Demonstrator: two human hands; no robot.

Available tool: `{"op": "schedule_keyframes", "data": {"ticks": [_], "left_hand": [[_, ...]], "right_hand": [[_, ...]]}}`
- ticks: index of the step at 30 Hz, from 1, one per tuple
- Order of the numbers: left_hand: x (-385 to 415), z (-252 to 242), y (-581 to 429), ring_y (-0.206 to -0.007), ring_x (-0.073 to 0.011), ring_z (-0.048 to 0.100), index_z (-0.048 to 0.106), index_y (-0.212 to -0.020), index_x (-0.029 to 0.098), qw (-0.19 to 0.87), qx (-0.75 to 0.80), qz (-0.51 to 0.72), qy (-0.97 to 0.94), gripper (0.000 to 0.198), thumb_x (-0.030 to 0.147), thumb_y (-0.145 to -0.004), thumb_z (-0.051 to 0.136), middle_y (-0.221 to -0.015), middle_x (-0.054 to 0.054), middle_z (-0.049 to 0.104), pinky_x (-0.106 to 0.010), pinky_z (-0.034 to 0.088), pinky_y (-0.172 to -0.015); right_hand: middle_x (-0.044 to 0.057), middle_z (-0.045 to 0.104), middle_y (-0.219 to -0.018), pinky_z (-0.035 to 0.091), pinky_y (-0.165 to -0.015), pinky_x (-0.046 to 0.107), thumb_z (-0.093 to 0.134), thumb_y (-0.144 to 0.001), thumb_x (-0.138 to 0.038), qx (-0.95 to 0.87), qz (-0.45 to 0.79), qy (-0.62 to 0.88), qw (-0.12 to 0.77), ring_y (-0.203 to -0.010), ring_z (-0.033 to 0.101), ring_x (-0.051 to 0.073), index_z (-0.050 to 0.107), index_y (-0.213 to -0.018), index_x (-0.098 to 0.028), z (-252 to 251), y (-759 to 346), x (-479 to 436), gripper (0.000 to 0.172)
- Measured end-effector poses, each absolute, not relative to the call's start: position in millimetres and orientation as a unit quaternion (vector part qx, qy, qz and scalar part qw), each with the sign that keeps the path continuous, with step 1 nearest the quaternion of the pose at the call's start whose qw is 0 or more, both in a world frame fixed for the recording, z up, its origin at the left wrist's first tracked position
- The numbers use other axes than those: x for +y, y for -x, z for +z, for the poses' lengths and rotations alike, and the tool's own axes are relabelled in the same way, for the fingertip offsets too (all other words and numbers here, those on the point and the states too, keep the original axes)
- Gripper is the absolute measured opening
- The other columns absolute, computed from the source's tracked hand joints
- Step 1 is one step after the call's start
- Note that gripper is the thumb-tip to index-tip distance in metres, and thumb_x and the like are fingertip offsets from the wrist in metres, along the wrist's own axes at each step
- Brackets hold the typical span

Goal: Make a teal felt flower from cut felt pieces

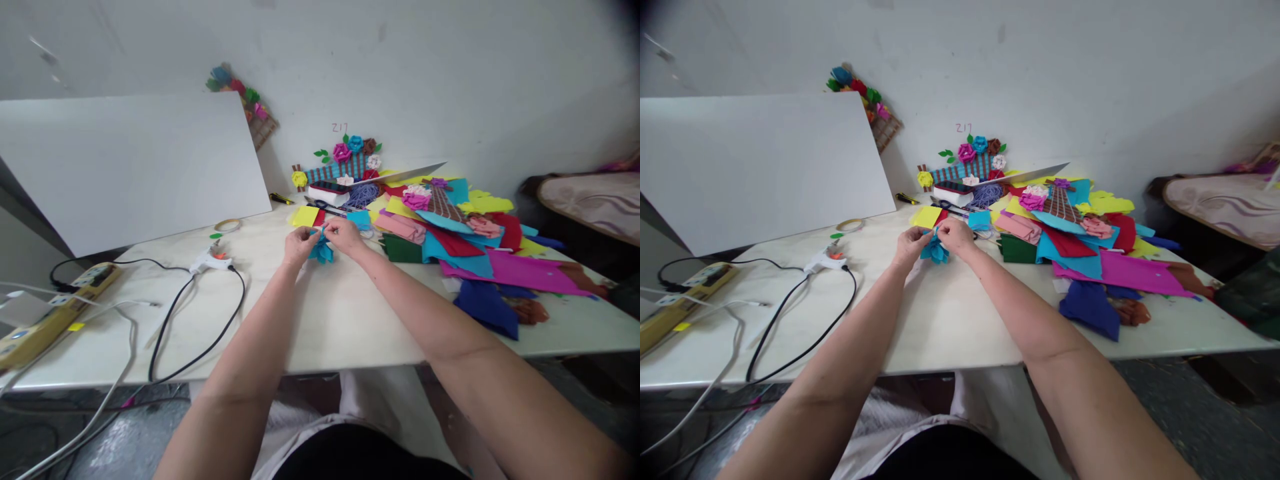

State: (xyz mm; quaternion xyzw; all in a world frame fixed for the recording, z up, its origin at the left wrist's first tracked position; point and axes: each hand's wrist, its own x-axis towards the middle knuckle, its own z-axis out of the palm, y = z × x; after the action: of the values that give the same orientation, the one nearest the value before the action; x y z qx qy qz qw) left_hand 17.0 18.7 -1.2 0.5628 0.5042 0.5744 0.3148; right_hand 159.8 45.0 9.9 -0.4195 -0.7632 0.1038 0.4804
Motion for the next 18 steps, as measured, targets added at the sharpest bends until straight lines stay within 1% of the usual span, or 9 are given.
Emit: {"op": "schedule_keyframes", "data": {"ticks": [3,7,11,15,18], "left_hand": [[16.8,1.1,-15.0,-0.051,-0.0094,0.043,0.069,-0.078,0.014,0.315,0.508,0.55,-0.583,0.033,0.039,-0.057,0.067,-0.053,0.003,0.05,-0.022,0.034,-0.05],[14.2,4.5,-13.6,-0.052,-0.0091,0.043,0.069,-0.08,0.012,0.348,0.503,0.533,-0.584,0.032,0.031,-0.054,0.063,-0.055,0.003,0.052,-0.022,0.035,-0.051],[13.1,5.6,-13.6,-0.053,-0.0093,0.045,0.07,-0.079,0.011,0.358,0.502,0.523,-0.588,0.032,0.028,-0.053,0.062,-0.056,0.003,0.053,-0.022,0.037,-0.053],[13.4,4.5,-13.7,-0.057,-0.0104,0.049,0.07,-0.075,0.012,0.36,0.498,0.525,-0.589,0.029,0.027,-0.052,0.063,-0.06,0.001,0.058,-0.023,0.04,-0.057],[14.9,2.9,-13.5,-0.057,-0.0111,0.05,0.07,-0.072,0.013,0.356,0.506,0.522,-0.588,0.026,0.027,-0.052,0.063,-0.059,0.001,0.059,-0.023,0.042,-0.058]], "right_hand": [[0.005,0.069,-0.086,0.046,-0.078,0.027,0.052,-0.068,-0.014,-0.777,0.09,0.405,0.473,-0.082,0.061,0.017,0.056,-0.05,-0.018,7.9,-159.3,45.8,0.018],[0.005,0.07,-0.089,0.046,-0.08,0.029,0.053,-0.069,-0.013,-0.785,0.09,0.397,0.466,-0.084,0.062,0.017,0.058,-0.052,-0.019,7.5,-159.4,46.1,0.018],[0.005,0.07,-0.088,0.046,-0.08,0.029,0.054,-0.069,-0.014,-0.79,0.097,0.389,0.464,-0.084,0.062,0.017,0.059,-0.053,-0.019,8.2,-159.9,46.7,0.018],[0.005,0.069,-0.089,0.046,-0.08,0.028,0.056,-0.069,-0.015,-0.795,0.108,0.381,0.459,-0.086,0.062,0.017,0.061,-0.054,-0.018,8.0,-160.0,47.0,0.017],[0.005,0.069,-0.091,0.046,-0.079,0.029,0.055,-0.069,-0.015,-0.799,0.112,0.383,0.451,-0.086,0.062,0.017,0.062,-0.055,-0.018,7.5,-159.7,46.8,0.016]]}}
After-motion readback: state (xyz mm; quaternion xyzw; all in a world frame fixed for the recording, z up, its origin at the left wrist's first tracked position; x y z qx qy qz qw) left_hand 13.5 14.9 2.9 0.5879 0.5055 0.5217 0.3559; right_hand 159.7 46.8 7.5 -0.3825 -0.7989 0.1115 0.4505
